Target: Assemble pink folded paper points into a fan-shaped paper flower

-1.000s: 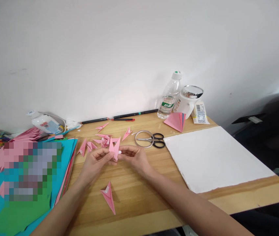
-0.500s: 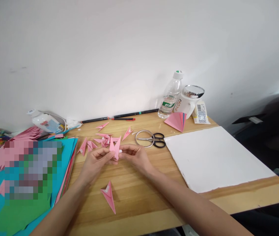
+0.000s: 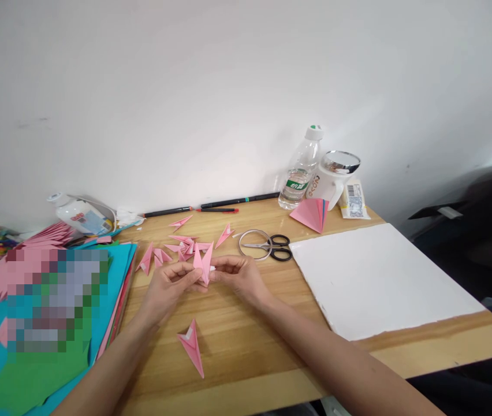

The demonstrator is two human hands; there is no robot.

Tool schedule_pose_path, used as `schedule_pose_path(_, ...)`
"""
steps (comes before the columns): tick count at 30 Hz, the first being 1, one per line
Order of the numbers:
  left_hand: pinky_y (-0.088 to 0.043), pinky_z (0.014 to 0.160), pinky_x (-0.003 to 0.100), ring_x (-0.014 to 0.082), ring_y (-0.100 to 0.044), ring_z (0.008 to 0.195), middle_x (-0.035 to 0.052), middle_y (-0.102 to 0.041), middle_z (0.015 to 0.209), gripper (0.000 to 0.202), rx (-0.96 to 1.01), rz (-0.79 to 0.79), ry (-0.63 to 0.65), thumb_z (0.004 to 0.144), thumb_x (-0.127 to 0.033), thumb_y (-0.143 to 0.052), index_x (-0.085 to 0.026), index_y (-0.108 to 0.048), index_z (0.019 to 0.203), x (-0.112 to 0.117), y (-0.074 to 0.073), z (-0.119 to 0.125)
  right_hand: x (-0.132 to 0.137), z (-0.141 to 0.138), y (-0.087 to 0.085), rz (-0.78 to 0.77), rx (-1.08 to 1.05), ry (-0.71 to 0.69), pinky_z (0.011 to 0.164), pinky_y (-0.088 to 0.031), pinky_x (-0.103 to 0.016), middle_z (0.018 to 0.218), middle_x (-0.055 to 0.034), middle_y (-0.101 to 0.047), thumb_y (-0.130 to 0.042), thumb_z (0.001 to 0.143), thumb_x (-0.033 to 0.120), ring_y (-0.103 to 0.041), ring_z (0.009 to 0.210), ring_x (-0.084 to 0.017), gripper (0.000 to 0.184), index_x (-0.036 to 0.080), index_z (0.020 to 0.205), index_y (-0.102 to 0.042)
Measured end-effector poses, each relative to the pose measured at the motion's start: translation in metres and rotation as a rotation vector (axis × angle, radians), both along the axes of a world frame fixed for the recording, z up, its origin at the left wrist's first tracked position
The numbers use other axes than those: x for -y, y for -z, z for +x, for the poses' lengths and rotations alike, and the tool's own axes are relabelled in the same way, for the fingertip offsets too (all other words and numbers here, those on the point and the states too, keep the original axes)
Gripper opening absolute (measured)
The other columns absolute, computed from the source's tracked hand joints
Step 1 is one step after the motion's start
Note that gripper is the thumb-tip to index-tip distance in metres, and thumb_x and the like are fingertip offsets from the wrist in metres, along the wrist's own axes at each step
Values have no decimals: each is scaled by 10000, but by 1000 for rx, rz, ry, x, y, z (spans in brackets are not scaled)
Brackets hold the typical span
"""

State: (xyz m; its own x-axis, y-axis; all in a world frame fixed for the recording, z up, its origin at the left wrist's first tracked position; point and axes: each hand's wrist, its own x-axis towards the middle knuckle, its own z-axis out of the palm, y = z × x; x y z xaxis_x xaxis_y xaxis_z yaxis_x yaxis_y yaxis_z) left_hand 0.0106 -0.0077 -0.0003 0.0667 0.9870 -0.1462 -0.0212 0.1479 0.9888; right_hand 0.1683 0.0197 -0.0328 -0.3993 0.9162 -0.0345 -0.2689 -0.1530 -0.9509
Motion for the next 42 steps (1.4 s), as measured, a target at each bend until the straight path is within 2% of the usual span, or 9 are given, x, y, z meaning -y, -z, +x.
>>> schedule_pose_path(7,-545,626,282,165,-651,615,26,-683,659,158,-59,36,-13,696,-308,-670,-150,-668,682,0,1,3,-1,0,-1,-56,-82,46,672,-489,-271,763,-5,-685,-813,511,254,-630,702,-147,371,193,837,-646)
schedule_pose_path(11,-530,612,270,171,-653,611,27,-694,637,100,-190,92,-19,677,-255,-686,-159,-661,669,0,3,3,0,0,-3,33,-11,33,688,-499,-294,750,-21,-682,-765,597,292,-631,700,-159,259,187,812,-665)
schedule_pose_path(16,-529,635,268,171,-652,699,30,-703,730,31,-508,566,-149,706,-164,-650,-184,-673,711,4,7,1,4,2,-5,421,137,159,690,-507,-287,862,-55,-661,-670,725,254,-615,812,-173,79,205,786,-679)
schedule_pose_path(20,-535,674,256,149,-660,755,43,-707,803,179,-695,948,-113,781,-72,-535,-187,-665,825,12,3,-3,7,5,-9,765,230,281,665,-490,-264,822,-45,-653,-617,771,153,-617,750,-142,103,220,802,-688)
schedule_pose_path(25,-538,678,243,151,-659,782,65,-700,863,201,-815,1097,-150,790,-57,-522,-181,-667,854,16,1,-7,10,3,-14,734,204,264,672,-479,-264,855,-52,-644,-600,787,167,-610,780,-146,126,232,831,-699)
schedule_pose_path(30,-538,612,200,139,-661,699,40,-707,800,161,-750,941,-211,805,-157,-529,-199,-685,797,13,0,-2,5,0,-13,183,52,33,679,-467,-270,865,-38,-665,-610,781,352,-604,760,-148,182,204,854,-685)
schedule_pose_path(33,-538,691,226,154,-656,796,46,-702,879,182,-643,851,-176,809,-180,-520,-212,-699,812,12,-1,2,2,0,-12,-7,-49,-20,648,-460,-255,772,-17,-665,-695,697,352,-597,683,-129,226,182,844,-667)
schedule_pose_path(38,-537,557,238,154,-661,612,34,-704,745,241,-403,366,-157,802,-240,-536,-181,-659,1001,7,-3,3,1,0,-9,-37,-132,58,624,-453,-230,768,-6,-652,-755,628,272,-592,673,-113,276,186,867,-647)
schedule_pose_path(42,-524,517,253,168,-655,522,45,-715,685,220,-250,72,-10,769,-289,-565,-138,-699,856,2,-3,3,2,-1,-7,18,-56,39,580,-438,-225,714,2,-636,-741,641,271,-566,622,-104,230,180,837,-662)
